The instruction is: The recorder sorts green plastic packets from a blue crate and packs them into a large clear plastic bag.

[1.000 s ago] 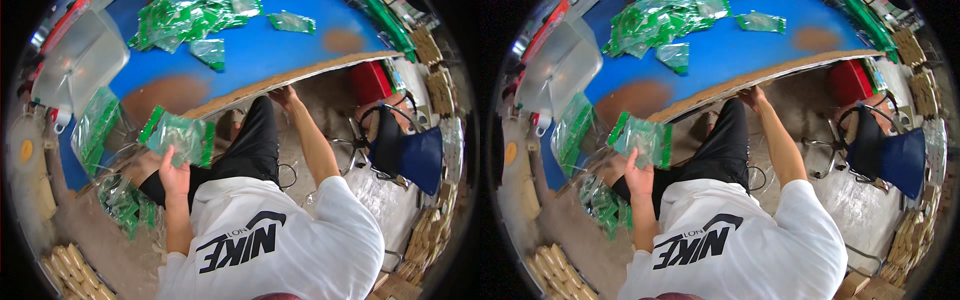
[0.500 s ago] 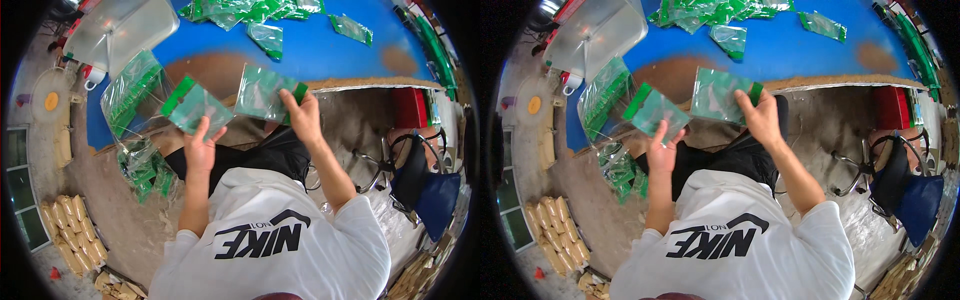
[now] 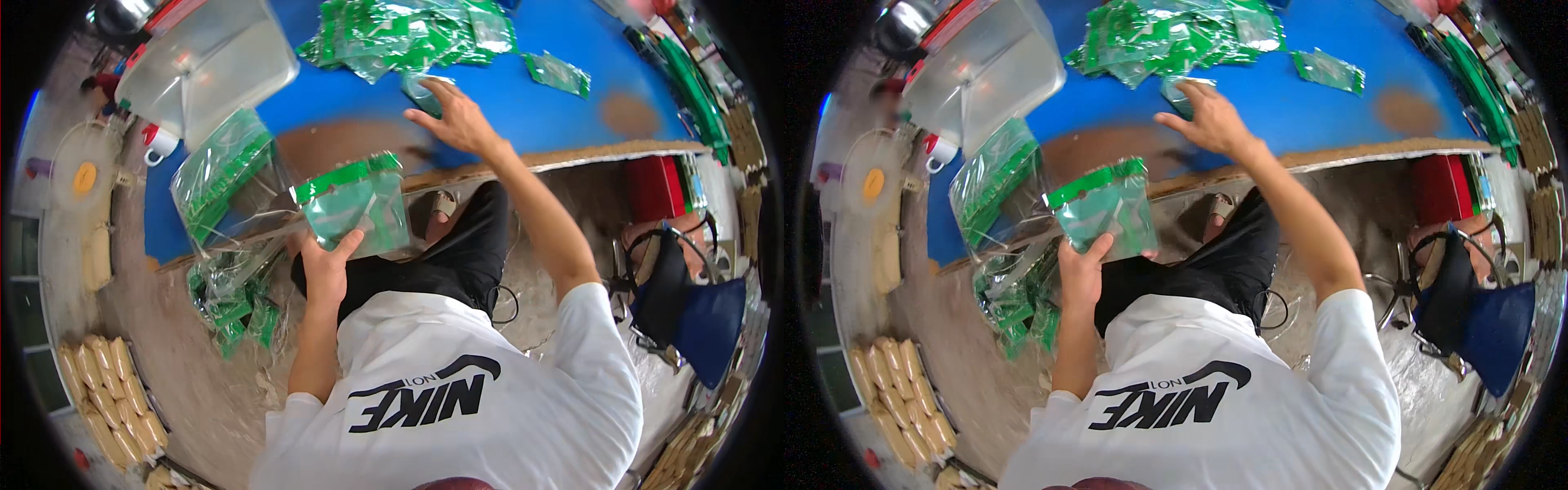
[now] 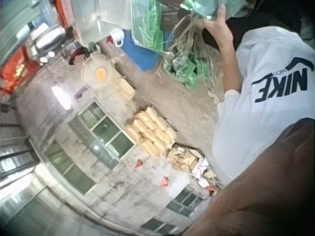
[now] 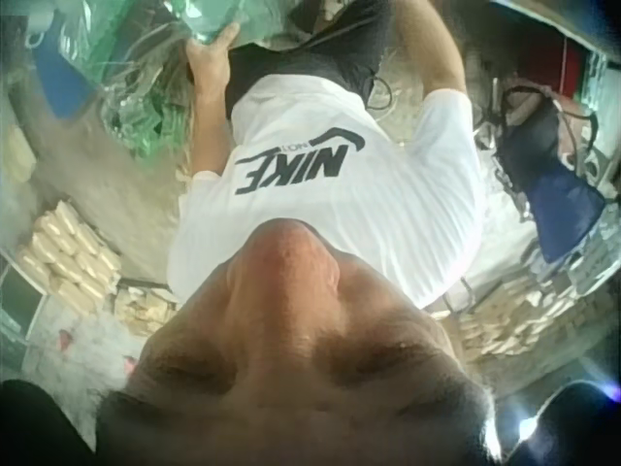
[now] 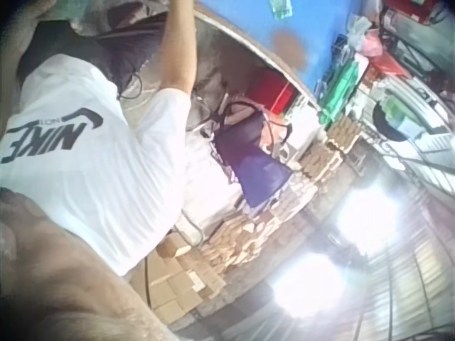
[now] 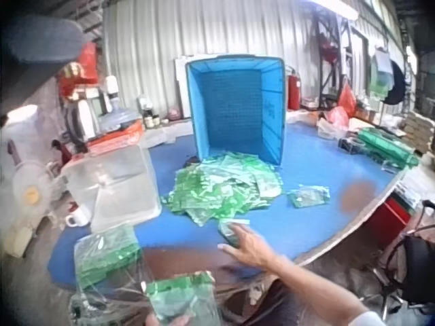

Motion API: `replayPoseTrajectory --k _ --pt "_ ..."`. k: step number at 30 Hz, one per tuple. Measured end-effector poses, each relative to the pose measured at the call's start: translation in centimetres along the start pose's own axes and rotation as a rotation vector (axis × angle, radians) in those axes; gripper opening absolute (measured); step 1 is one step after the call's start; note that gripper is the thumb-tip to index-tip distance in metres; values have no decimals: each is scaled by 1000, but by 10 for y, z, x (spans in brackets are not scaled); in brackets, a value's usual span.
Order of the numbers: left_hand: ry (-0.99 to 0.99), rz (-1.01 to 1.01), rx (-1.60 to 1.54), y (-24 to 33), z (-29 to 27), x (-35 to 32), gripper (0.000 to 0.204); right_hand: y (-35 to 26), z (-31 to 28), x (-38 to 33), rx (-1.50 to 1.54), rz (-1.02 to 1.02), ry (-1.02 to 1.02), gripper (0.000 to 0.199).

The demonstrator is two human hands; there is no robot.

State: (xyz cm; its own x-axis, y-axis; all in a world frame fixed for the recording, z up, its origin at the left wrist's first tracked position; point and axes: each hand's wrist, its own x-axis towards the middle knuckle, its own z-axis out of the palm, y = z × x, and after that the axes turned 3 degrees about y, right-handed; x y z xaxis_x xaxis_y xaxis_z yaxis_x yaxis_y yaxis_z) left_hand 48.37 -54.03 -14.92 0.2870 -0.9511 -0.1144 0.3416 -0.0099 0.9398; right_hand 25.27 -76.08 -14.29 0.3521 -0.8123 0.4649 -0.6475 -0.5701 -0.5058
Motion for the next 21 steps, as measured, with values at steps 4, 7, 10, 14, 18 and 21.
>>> replayPoseTrajectory --k 4,7,10,14,18,21 --pt "60 -197 -306 2 -5 6 43 -7 -12 -24 -266 -235 -249 92" --pt "61 -393 -470 1 -7 7 40 -42 -45 -45 -256 -269 -436 92" --pt "64 -467 -494 6 -9 9 38 -43 -57 -56 -202 -447 -419 74" --pt "49 -373 -435 -1 -1 12 35 -22 -62 -68 98 -225 -230 41" --pt "30 -188 -316 -14 27 21 36 -60 -73 -41 110 375 0 19" --pt "-2 -219 -278 -14 49 29 39 -78 -50 -49 302 398 -25 34"
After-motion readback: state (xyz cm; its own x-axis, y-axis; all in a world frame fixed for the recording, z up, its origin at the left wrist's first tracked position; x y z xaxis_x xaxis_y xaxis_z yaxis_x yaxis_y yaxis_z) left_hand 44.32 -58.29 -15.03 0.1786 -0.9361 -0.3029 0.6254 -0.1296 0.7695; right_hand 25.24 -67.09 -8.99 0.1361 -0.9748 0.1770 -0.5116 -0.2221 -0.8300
